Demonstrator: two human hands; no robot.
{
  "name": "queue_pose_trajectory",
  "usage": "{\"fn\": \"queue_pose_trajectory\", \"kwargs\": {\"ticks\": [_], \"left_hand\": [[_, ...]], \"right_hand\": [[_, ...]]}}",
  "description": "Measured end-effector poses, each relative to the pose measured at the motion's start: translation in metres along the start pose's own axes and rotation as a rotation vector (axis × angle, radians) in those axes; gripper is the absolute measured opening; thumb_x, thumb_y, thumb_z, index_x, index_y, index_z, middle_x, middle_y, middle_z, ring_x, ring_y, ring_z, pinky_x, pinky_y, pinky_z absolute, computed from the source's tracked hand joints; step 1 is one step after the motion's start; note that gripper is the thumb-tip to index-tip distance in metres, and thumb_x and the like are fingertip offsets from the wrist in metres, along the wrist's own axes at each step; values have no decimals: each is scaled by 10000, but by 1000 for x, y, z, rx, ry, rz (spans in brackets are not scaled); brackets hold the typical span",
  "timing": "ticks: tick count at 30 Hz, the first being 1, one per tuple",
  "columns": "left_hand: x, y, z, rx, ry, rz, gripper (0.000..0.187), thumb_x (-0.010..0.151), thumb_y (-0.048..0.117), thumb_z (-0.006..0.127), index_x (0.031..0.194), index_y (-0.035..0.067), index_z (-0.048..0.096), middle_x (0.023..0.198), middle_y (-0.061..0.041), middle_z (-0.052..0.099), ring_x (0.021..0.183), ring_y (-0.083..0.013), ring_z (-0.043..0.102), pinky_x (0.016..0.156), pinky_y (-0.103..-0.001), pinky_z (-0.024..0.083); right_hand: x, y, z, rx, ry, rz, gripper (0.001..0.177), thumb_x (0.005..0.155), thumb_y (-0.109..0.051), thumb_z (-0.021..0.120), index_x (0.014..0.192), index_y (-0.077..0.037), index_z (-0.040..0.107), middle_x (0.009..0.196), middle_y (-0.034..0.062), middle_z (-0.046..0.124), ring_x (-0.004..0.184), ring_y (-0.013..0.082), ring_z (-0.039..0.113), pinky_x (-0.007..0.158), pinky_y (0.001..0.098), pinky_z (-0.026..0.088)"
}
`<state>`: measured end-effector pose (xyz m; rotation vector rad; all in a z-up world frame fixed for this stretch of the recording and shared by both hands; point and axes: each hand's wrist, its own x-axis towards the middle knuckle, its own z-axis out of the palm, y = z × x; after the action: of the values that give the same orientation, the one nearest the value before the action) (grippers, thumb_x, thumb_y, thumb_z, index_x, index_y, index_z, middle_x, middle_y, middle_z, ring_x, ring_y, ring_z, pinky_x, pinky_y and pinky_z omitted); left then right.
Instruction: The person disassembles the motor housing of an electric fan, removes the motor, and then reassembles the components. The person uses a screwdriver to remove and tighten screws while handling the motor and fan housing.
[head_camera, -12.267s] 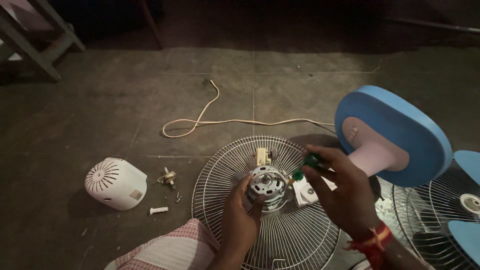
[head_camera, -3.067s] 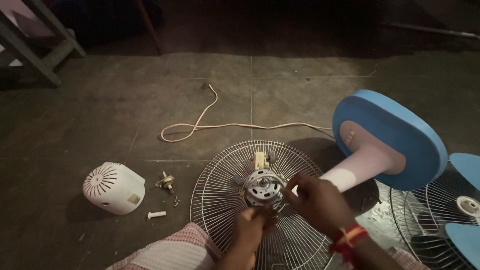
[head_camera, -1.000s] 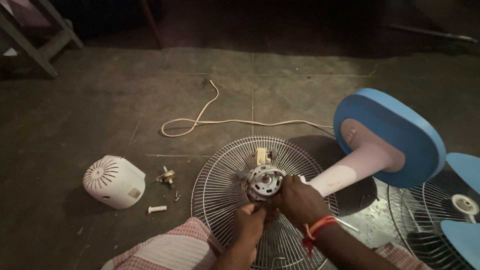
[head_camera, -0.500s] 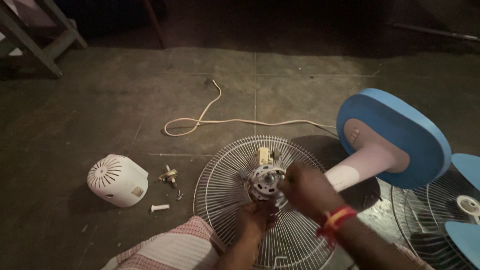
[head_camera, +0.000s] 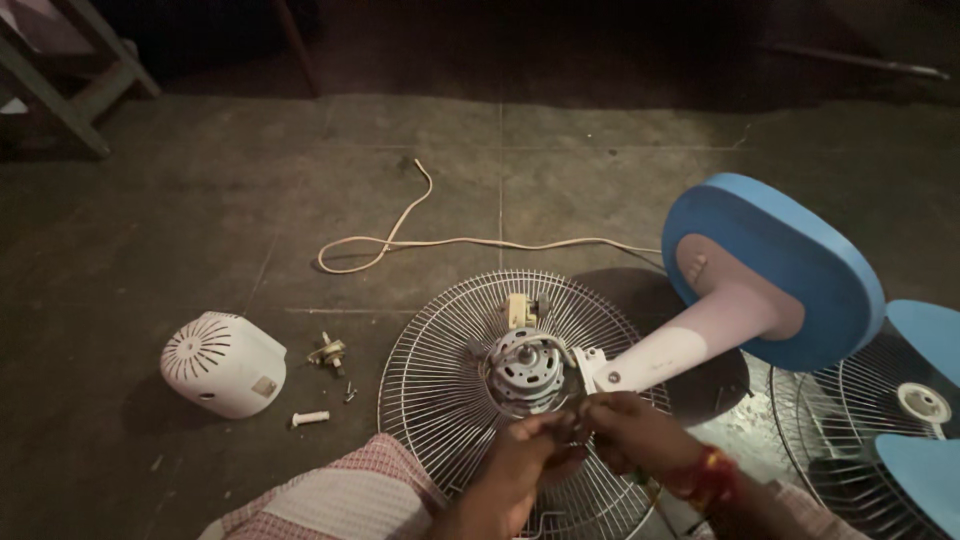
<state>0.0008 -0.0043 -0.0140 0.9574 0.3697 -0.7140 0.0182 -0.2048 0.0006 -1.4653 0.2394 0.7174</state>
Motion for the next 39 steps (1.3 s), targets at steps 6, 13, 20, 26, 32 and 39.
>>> {"fn": "queue_pose_trajectory", "kwargs": {"ticks": [6,13,20,26,32,39], "left_hand": [[13,-11,-21,109,199,-21,249,912,116,735,1140,17,731,961,-73,803,815,-150,755,796,-314,644],[-11,15,3,96,118,1,324,912,300,747,1096,34,730,976,-89,786,798,-137,738,718,-272,623],[-28,33,15,350,281,235,360,907,372,717,958,16,717,840,-100,779,670,-157,726,625,-292,627],[-38,30,12,595,490,544,394,956,418,639,809,64,727,645,-60,720,529,-133,633,511,-277,500],[-38,40,5,435,625,754,391,977,385,603,794,59,720,653,-42,723,543,-113,636,499,-295,490],[-31,41,2,447,685,833,291,946,357,629,918,74,693,736,-35,751,629,-120,679,559,-283,522]], "right_hand": [[-3,-17,21,-316,161,-22,222,919,-259,695,1018,-77,775,637,7,636,460,94,492,422,258,369],[-17,-45,-12,-451,122,16,188,874,-235,785,999,-95,792,691,-31,725,473,64,487,441,238,383],[-54,-57,-163,-566,489,204,266,960,-242,673,1147,-71,752,904,143,717,612,195,543,519,333,452],[-35,-4,-185,-491,599,318,283,949,-282,672,1120,-74,761,864,131,706,609,192,533,517,330,440],[-26,13,-166,-390,646,330,306,939,-322,670,1093,-77,770,824,118,696,607,190,524,515,327,428],[-26,-2,-155,-380,654,300,336,927,-368,668,1061,-81,781,776,104,683,604,186,513,512,323,414]]}}
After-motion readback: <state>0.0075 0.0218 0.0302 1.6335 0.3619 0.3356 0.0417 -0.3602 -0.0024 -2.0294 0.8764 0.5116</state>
